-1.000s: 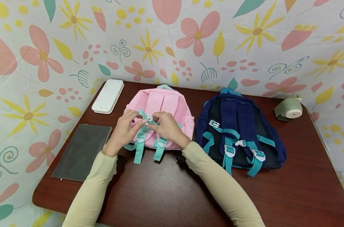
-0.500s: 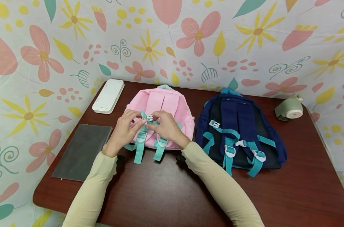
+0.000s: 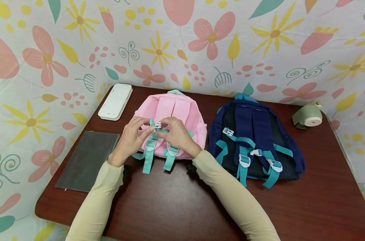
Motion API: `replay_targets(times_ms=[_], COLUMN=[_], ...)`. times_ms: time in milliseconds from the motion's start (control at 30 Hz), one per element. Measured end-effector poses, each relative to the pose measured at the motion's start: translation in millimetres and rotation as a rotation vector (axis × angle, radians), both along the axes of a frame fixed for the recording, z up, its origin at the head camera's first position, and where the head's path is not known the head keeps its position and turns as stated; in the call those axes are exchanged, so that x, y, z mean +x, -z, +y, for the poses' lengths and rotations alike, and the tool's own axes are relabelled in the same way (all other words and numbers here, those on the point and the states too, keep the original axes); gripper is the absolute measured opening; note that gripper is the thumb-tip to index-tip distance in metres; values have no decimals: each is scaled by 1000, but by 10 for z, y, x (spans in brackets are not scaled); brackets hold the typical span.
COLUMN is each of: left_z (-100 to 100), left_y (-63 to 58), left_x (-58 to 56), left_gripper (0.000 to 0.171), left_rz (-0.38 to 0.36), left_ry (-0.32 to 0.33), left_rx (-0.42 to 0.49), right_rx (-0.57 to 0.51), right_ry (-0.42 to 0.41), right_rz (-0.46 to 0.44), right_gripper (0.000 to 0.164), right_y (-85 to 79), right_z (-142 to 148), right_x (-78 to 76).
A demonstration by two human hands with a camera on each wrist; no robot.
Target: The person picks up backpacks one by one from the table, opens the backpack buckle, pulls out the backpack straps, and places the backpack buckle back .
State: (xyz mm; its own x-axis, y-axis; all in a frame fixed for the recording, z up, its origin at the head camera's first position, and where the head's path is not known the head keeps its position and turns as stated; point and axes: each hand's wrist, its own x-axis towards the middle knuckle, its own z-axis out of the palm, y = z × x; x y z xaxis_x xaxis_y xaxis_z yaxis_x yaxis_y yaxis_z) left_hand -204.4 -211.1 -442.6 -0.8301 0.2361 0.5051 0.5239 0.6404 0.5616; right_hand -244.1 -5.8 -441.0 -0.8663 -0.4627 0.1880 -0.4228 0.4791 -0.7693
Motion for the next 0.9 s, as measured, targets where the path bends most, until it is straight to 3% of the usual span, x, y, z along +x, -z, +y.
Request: replay_targets(times_ms=[233, 767, 900], left_z=[-16, -77, -120], left_y=[-2, 21, 18], left_x=[15, 26, 21], left_gripper=[23, 23, 23], left_rz=[-20, -36, -73], left_ry=[-2, -15, -19], left_rx=[21, 31, 7], right_rx=[56, 125, 165], right_ry=[-16, -16, -15], right_rz=[36, 47, 54], right_gripper=[15, 26, 26], right_y=[0, -16, -6], right_z=[-2, -28, -44], right_x=[5, 20, 25])
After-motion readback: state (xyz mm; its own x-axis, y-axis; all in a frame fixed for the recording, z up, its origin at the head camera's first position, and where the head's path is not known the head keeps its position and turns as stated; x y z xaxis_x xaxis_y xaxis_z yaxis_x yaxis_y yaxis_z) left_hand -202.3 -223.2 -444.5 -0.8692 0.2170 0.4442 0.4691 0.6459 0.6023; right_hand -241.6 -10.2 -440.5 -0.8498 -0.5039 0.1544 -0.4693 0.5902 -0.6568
